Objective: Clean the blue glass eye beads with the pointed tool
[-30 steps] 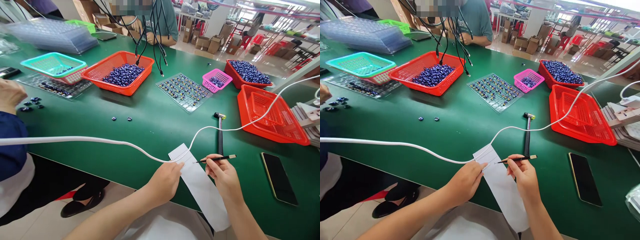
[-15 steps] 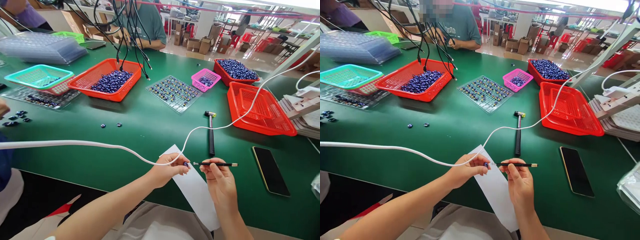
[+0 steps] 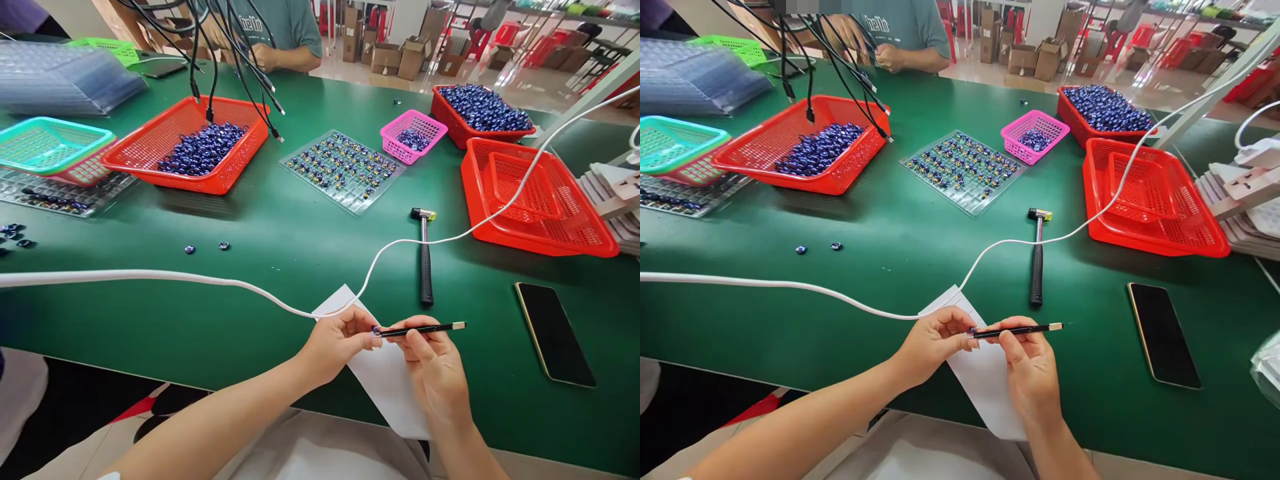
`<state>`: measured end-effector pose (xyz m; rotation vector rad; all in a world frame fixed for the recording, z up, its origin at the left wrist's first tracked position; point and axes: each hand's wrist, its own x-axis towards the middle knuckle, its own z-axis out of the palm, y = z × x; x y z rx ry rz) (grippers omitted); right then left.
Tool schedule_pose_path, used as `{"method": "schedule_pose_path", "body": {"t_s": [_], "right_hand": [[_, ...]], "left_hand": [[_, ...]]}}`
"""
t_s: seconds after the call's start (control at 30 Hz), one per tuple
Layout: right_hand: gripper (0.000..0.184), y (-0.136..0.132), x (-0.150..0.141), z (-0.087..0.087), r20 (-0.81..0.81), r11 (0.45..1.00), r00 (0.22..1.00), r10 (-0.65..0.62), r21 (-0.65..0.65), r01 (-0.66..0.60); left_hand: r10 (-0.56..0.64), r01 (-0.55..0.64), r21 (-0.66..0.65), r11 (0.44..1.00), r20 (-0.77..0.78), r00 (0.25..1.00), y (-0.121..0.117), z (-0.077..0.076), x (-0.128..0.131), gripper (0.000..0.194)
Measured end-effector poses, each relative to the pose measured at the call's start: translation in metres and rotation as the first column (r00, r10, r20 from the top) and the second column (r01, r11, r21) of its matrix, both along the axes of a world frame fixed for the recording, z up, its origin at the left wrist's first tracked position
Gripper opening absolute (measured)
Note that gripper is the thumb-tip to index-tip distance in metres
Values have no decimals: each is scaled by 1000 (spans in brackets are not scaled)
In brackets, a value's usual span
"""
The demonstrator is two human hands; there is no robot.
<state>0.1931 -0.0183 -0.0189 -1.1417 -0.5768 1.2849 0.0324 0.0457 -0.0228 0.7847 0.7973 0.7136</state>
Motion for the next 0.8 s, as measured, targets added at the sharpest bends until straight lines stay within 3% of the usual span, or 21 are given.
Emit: {"method": "schedule_pose_path", "body": {"t_s": [0.13, 0.27, 0.4, 0.47, 0.53, 0.63, 0.73, 0.8], "right_hand": [[14, -1, -1, 0, 17, 1000, 1000, -5, -16, 5], [14, -2, -1, -3, 37, 1000, 999, 7, -27, -6], [15, -2, -1, -6, 77, 999, 997, 24, -39, -21], [16, -2, -1, -6, 92, 999, 995, 33, -43, -30], [15, -2, -1, -6, 98, 999, 995, 22, -39, -18], [14, -5, 0, -5, 176, 997, 981, -76, 2, 76], [14, -11, 0, -3, 367, 980, 909, -196, 86, 177], [14, -15, -1, -2, 482, 971, 844, -236, 157, 182]], "left_hand": [[20, -15, 75, 997, -64, 998, -2, -5, -1, 23], [-16, 55, 220, 974, -174, 985, -3, -6, -5, 29], [15, 175, 473, 864, -370, 929, -5, -3, -8, 31], [29, 209, 526, 824, -407, 913, -5, -1, -8, 31], [2, 215, 494, 843, -402, 916, -4, 0, -8, 30], [-81, 173, 315, 933, -284, 955, -2, 1, -7, 27], [-114, 133, 150, 980, -131, 985, 0, 1, -7, 27], [-113, 123, 109, 986, -94, 989, 1, 1, -8, 27]]}}
